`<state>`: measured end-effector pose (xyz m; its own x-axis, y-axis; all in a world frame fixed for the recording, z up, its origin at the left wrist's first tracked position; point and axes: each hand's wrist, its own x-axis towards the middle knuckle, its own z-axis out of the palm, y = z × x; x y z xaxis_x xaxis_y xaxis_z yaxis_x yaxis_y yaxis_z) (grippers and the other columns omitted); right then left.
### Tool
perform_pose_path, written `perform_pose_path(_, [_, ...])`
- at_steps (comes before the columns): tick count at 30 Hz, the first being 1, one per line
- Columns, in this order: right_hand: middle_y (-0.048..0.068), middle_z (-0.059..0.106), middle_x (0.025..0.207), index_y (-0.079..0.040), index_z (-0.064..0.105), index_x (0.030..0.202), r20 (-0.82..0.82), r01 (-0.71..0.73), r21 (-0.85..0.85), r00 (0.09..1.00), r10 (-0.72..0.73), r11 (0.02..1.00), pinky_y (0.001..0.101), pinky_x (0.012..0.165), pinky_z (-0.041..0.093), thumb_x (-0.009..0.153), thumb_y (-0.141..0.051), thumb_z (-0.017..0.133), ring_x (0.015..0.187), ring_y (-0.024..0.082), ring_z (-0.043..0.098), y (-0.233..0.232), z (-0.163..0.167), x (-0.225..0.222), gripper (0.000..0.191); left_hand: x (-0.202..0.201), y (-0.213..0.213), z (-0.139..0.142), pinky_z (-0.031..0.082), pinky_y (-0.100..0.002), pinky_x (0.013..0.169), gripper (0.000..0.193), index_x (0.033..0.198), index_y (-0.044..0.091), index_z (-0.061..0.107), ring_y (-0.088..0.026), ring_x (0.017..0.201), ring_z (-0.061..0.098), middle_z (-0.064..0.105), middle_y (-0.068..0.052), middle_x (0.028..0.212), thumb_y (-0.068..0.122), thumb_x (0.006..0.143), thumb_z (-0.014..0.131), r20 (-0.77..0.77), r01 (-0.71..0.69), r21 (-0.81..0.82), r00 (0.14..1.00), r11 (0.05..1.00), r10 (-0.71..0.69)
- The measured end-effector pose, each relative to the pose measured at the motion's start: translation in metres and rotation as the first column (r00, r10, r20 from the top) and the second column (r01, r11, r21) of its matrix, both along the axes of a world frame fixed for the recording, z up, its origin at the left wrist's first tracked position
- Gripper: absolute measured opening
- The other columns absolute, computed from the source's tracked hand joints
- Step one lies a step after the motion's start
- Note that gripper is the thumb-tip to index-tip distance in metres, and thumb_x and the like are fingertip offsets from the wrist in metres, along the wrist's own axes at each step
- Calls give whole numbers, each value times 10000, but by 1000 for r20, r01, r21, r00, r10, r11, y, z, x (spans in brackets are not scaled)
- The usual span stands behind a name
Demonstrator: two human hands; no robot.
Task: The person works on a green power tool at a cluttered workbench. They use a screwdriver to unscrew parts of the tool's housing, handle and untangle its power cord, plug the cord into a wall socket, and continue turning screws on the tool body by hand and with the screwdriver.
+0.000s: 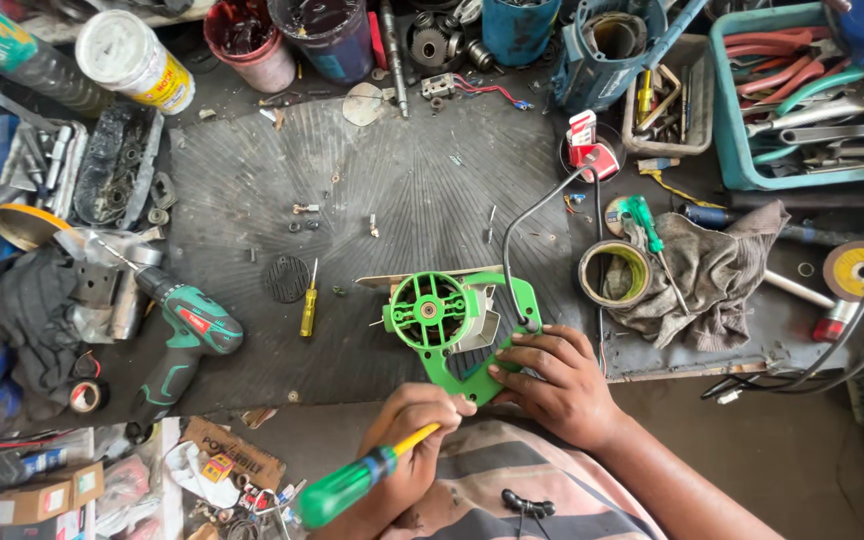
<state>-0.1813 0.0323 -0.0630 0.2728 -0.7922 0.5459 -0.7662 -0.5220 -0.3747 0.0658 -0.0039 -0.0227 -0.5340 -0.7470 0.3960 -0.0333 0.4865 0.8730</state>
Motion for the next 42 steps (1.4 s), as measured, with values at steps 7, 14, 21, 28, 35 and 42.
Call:
perform_pose_path(7, [13,662,1262,-183,747,1179,-33,-46,-7,998,46,999,492,1065,435,773,-232,742,1215,234,599,4,-2,-12,409,-16,-8,13,609,-324,832,212,1088,45,616,-242,978,720,673,-111,1069,-101,938,647,60,52,79,997,996,-57])
perform_pose_path(14, [7,656,1290,-190,734,1205,-2,-47,-12,999,47,999,510,1070,433,794,-214,723,1218,231,595,6,-5,-15,412,-9,-14,9,593,-343,893,262,1137,38,599,-266,1031,710,677,-121,1097,-107,924,641,80,213,28,973,977,-215])
perform_pose_path(21, [-13,660,1297,-194,728,1216,-8,-53,18,999,53,998,492,1051,437,817,-227,749,1221,216,601,4,1,-14,401,16,-12,-11,614,-295,710,190,1200,12,581,-170,830,710,688,-118,986,70,1022,546,-117,-59,319,988,946,102])
perform_pose_path(28, [-20,676,1244,-187,718,1155,14,-50,6,999,49,999,491,1004,413,745,-403,818,1160,210,605,-2,6,-3,474,133,-89,-8,526,-434,864,278,1323,38,650,-339,990,671,681,-168,1086,57,1056,575,418,-700,-378,454,606,786])
perform_pose_path(35, [-25,676,1223,-197,724,1153,-20,-9,-18,1000,9,1000,502,973,418,706,-443,839,1063,236,589,-7,1,12,524,203,-126,-2,443,-549,996,436,1359,19,629,-463,1158,583,627,-246,1198,58,930,695,435,-650,-639,136,412,890])
perform_pose_path(42, [-38,685,1258,-201,724,1160,32,48,-19,998,-47,999,532,1025,391,705,-463,842,1119,211,602,-4,-9,13,538,203,-147,-19,414,-555,1096,371,1347,37,638,-431,1230,540,620,-209,1306,162,1003,698,510,-564,-642,191,519,839])
